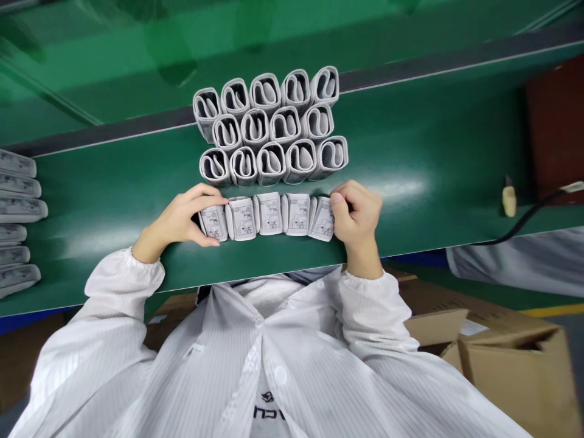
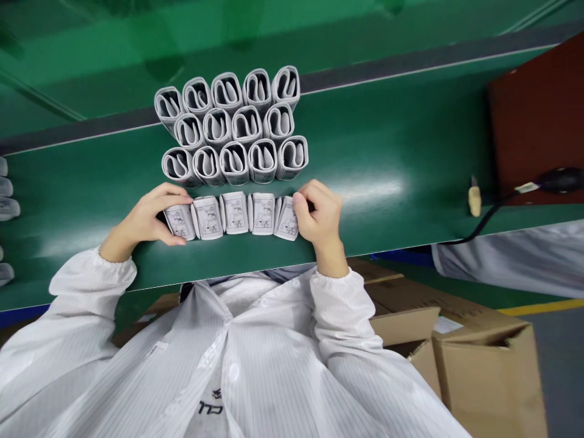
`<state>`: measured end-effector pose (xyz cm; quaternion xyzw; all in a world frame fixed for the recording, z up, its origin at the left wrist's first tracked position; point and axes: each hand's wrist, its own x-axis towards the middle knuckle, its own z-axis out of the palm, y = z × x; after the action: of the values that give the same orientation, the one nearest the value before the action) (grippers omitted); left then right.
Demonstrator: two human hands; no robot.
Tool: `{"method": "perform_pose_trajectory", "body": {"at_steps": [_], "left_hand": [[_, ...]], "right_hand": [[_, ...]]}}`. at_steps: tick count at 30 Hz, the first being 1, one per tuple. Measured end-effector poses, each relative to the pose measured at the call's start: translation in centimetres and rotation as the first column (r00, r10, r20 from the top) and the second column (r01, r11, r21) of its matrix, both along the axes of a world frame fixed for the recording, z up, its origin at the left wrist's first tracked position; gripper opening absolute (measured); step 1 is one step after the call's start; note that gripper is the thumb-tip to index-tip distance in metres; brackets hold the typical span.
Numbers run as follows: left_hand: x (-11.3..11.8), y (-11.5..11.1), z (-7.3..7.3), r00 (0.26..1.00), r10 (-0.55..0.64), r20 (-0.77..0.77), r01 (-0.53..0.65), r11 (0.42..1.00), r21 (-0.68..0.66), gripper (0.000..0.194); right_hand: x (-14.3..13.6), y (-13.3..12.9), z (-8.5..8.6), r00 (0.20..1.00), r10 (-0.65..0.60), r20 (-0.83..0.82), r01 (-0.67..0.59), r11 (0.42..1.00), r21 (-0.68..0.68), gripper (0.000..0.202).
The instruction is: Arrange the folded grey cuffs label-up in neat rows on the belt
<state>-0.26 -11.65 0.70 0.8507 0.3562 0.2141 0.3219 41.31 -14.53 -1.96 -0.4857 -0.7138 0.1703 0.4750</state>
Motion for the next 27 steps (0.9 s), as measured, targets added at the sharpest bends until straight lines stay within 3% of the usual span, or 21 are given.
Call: {"method": "perform_pose_trajectory", "body": {"at_steps": [9, 27], "left_hand": [[-0.02, -0.01, -0.21, 0.999, -0.012, 0.031, 0.011, 0.999, 0.046, 0.087], [-0.04, 0.03, -0.06, 1.0, 0.002, -0.007, -0.002, 1.0, 0.011, 0.089]], "right_hand": [[0.02, -0.07, -0.06, 1.0, 0.01, -0.014, -0.009, 1.0, 0.017, 0.042], [0.08, -0.06, -0.04, 1.0, 0.009, -0.009, -0.009, 1.0, -0.002, 0.041]]}}
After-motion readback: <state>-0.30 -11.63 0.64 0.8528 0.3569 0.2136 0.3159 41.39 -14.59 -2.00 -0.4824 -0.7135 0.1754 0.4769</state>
